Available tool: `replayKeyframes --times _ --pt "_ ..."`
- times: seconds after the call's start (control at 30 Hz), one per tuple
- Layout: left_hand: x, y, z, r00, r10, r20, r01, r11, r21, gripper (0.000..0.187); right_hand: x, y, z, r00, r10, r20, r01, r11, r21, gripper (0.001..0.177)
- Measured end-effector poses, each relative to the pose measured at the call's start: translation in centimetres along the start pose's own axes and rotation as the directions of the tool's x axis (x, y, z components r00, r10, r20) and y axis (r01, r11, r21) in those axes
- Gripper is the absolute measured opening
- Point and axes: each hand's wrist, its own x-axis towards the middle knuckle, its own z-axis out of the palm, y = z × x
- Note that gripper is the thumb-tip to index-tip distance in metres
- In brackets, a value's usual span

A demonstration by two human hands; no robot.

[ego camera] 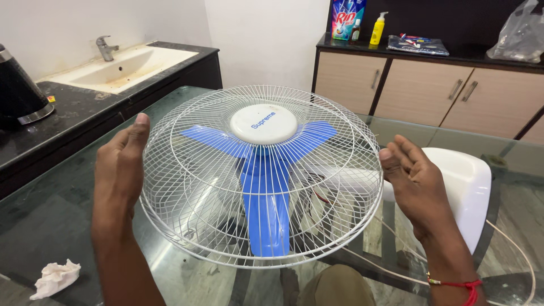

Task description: The person removes the front grill of a table fan, then unscrews the central nut to detach the blue fan blades from the motor shaft. The fan is placed on a glass table during the process.

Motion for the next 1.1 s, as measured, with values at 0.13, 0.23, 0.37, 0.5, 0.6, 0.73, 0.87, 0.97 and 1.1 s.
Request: replayKeyframes --times 0.13,0.23,0.37,0.5,0.6,0.73,0.87,0.97,1.1 --pt "0.5 -0.7 -0.6 0.998 -0.019 0.052 0.018 1.000 0.013 0.089 0.3 0.3 0.2 0.999 -0.008 -0.036 0.010 0.997 0.079 0.100" --pt "0.9 -1.0 -0.8 0.998 -0.007 0.069 0.007 1.000 0.001 0.090 0.5 0.7 0.2 0.999 -0.021 -0.031 0.025 0.992 0.120 0.101" --pt "1.3 -1.5 -0.3 0.988 -0.071 0.140 0.080 0.995 -0.058 0.091 0.7 1.4 0.5 0.999 0.025 0.047 -0.031 0.992 0.121 0.093" --pt "1.6 -1.9 1.0 0.973 -0.116 0.197 0.132 0.989 -0.069 0.096 0.7 1.8 1.2 0.995 0.079 0.055 -0.084 0.993 0.086 0.089" --pt "1.9 -2.0 1.1 0.968 -0.129 0.216 0.153 0.983 -0.100 0.098 0.7 1.8 1.9 0.993 0.110 0.049 -0.115 0.987 0.115 0.087" --pt "2.1 -2.2 1.1 0.959 -0.164 0.232 0.196 0.973 -0.121 0.097 -0.4 1.5 3.0 0.998 0.017 0.061 -0.030 0.978 0.209 0.085" --pt "2.5 -2.4 1.2 0.962 -0.121 0.245 0.160 0.976 -0.146 0.097 -1.2 1.0 4.0 0.997 0.066 -0.049 -0.060 0.990 0.127 0.080" --pt "2.9 -2.7 1.3 0.962 -0.107 0.252 0.147 0.978 -0.146 0.098 -1.4 0.8 4.6 0.993 0.074 -0.093 -0.063 0.991 0.122 0.078" --pt "3.1 -3.0 1.4 0.957 -0.119 0.266 0.188 0.950 -0.251 0.095 -1.4 0.8 4.5 0.992 0.090 -0.092 -0.077 0.988 0.132 0.073"
